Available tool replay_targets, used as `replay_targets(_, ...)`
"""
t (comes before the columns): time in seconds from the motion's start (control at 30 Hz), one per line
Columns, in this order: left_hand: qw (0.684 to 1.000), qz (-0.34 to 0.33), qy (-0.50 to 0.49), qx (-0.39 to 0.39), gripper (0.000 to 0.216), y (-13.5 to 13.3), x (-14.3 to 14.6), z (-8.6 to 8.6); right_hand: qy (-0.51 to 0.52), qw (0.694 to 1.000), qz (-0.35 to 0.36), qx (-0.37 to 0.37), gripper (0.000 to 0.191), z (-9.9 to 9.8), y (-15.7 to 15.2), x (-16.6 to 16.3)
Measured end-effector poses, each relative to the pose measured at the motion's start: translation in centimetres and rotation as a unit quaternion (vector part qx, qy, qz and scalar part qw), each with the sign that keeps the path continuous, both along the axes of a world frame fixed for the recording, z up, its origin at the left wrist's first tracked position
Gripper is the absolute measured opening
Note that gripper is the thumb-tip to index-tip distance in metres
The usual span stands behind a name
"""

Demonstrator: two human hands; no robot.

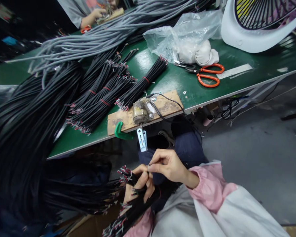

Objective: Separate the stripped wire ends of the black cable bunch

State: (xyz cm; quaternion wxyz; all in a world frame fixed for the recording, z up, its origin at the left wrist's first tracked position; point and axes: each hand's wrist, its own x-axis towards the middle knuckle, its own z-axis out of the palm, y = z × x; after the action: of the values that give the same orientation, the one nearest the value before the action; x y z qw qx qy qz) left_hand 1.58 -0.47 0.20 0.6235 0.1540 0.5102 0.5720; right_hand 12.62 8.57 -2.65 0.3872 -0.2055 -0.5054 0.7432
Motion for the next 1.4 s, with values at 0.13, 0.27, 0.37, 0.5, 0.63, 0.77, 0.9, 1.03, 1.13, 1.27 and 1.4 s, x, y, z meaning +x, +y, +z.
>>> replay_targets(0.13, 0.998, 0.011, 0.061, -0.002, 0.028, 0.3, 0.2, 0.1, -0.009, 0.998, -0.057, 0.023, 0.026, 0.0, -0.8, -0.2)
replay_targets(0.27, 0.998, 0.023, 0.058, 0.003, 0.027, 0.6, 0.3, 0.1, -0.060, 0.972, -0.149, 0.170, 0.014, 0.2, -0.9, -0.1)
replay_targets(0.37, 0.999, 0.021, 0.026, 0.014, 0.023, 0.9, -0.1, -0.1, -0.024, 0.994, -0.055, 0.095, 0.019, 0.1, -0.3, 0.0)
replay_targets(0.5, 0.988, 0.013, 0.144, 0.052, 0.010, 1.5, -1.0, 0.2, 0.027, 0.994, 0.074, -0.072, 0.029, -0.3, 0.9, -0.1)
replay_targets(0.63, 0.930, 0.008, 0.361, 0.067, 0.005, 1.9, -1.4, 0.9, -0.041, 0.997, -0.059, -0.002, 0.024, 0.0, 1.9, 0.3)
replay_targets(0.77, 0.897, 0.024, 0.432, 0.092, 0.008, 2.2, -1.1, 1.1, -0.094, 0.985, -0.088, 0.113, 0.017, 0.6, 1.9, 1.0)
replay_targets(0.9, 0.895, 0.025, 0.433, 0.098, 0.010, 2.3, -0.8, 1.2, -0.092, 0.983, -0.086, 0.132, 0.014, 0.8, 1.5, 1.1)
replay_targets(1.03, 0.892, 0.028, 0.431, 0.132, 0.011, 2.0, -1.1, 1.7, -0.099, 0.986, -0.105, 0.081, 0.029, 1.1, 2.4, 0.1)
replay_targets(1.13, 0.882, 0.038, 0.436, 0.175, 0.013, 2.1, -1.5, 2.1, -0.105, 0.987, -0.075, 0.095, 0.039, 1.9, 3.8, -1.3)
replay_targets(1.27, 0.863, 0.059, 0.456, 0.209, 0.014, 2.7, -2.1, 2.5, -0.096, 0.994, -0.032, 0.039, 0.051, 2.7, 5.4, -3.0)
replay_targets(1.4, 0.850, 0.068, 0.477, 0.212, 0.014, 3.7, -2.6, 2.8, -0.051, 0.997, 0.021, -0.053, 0.054, 2.5, 5.7, -3.8)
